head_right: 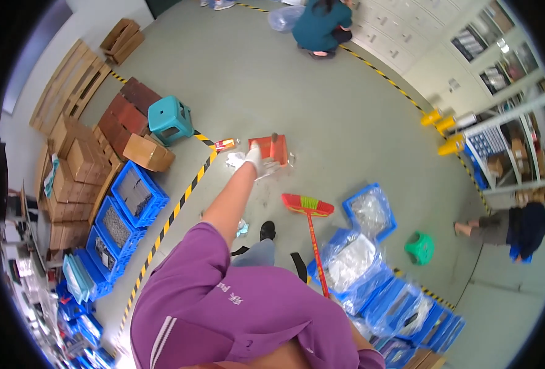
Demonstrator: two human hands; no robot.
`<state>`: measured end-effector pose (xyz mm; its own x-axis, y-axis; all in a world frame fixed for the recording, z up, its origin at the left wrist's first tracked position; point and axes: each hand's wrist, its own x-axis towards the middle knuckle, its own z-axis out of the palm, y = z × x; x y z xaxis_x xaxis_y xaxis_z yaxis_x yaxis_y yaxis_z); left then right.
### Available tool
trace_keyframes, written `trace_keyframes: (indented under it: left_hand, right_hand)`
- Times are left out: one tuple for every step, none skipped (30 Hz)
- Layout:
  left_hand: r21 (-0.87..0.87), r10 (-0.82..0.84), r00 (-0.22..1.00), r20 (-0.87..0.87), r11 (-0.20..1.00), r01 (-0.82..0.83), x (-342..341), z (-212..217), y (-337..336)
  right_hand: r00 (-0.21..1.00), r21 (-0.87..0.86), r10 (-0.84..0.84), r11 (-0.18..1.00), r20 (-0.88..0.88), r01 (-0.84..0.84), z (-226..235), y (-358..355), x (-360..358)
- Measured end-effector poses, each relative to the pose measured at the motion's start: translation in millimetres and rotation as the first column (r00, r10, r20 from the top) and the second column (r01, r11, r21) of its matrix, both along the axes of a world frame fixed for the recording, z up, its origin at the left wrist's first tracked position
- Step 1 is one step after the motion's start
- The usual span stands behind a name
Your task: Sweep debris and trash on a factory floor into a pile using a broom and dustpan.
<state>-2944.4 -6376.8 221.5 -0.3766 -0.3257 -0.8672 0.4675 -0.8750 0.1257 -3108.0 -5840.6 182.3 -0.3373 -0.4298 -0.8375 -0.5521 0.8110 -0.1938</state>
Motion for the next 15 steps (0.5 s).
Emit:
trace_keyframes:
  left_hand:
    - [0.007, 0.044, 0.999, -0.011, 0.999, -0.044, -17.9, -1.2, -18.0]
    - [-0.041, -0.02, 1.0, 0.006, 0.999, 0.02, -29.6, -16.2, -35.2]
    - [-0.09, -0.072, 0.997, 0.033, 0.993, 0.075, -32.8, -40.6, -53.2]
    - [-0.116, -0.051, 0.999, 0.004, 0.992, 0.051, -28.2, -70.2, -72.0]
    - [-0.104, -0.038, 0.999, -0.008, 0.994, 0.037, -35.8, -69.7, -81.2]
    - [0.011, 0.036, 0.999, -0.008, 0.999, -0.036, -46.1, -56.1, -87.5]
    - [0.125, 0.112, 0.994, -0.007, 0.986, -0.11, -54.1, -33.7, -94.8]
    - [0.164, 0.202, 0.975, 0.087, 0.963, -0.214, -60.8, -8.6, -91.9]
    - [0.146, 0.174, 0.983, 0.056, 0.973, -0.181, -57.2, -12.7, -94.1]
    - [0.13, 0.138, 0.99, 0.028, 0.982, -0.141, -58.0, -23.8, -97.9]
    - [0.118, 0.026, 0.996, 0.087, 0.992, -0.037, -64.9, -34.0, -100.7]
    - [0.114, 0.023, 1.0, 0.008, 0.993, -0.024, -72.9, -63.8, -101.0]
    - [0.114, 0.039, 0.998, -0.059, 0.993, -0.032, -71.0, -102.3, -96.0]
    - [0.314, 0.2, 0.959, -0.203, 0.941, -0.129, -69.7, -123.8, -90.2]
    - [0.328, 0.225, 0.954, -0.199, 0.932, -0.152, -65.3, -126.6, -82.8]
  right_hand:
    - [1.0, -0.005, 0.005, 1.0, 0.004, -0.005, -8.3, -11.8, -10.8]
    - [1.0, -0.013, 0.021, 1.0, 0.009, -0.021, -15.3, -26.3, -25.6]
    - [0.999, -0.023, 0.048, 0.999, 0.019, -0.048, -22.2, -42.0, -40.3]
    - [0.997, -0.026, 0.078, 0.997, 0.029, -0.077, -31.7, -52.3, -52.5]
    - [0.987, -0.06, -0.096, 0.993, 0.132, 0.105, -43.4, -54.1, -67.3]
    - [0.987, -0.051, -0.095, 0.993, 0.131, 0.102, -30.2, -72.6, -75.7]
    - [0.973, 0.021, -0.2, 0.98, 0.111, 0.199, 12.8, -127.0, -72.0]
    - [0.95, 0.089, -0.302, 0.951, 0.084, 0.295, 70.7, -170.2, -56.6]
    - [0.975, 0.088, -0.224, 0.971, 0.0, 0.223, 99.8, -190.4, -56.4]
    - [0.992, 0.039, -0.119, 0.992, -0.043, 0.12, 92.8, -184.2, -73.1]
    - [0.996, -0.004, -0.019, 1.0, -0.089, 0.018, 79.0, -165.7, -96.7]
    - [0.989, -0.036, 0.074, 0.996, -0.126, -0.079, 46.9, -133.9, -133.3]
    - [0.991, -0.025, 0.075, 0.997, -0.108, -0.079, 44.4, -129.9, -153.3]
    - [0.993, -0.009, 0.068, 0.998, -0.098, -0.069, 45.1, -126.2, -174.0]
    - [0.997, 0.035, -0.039, 0.999, -0.059, 0.041, 28.6, -113.9, -206.2]
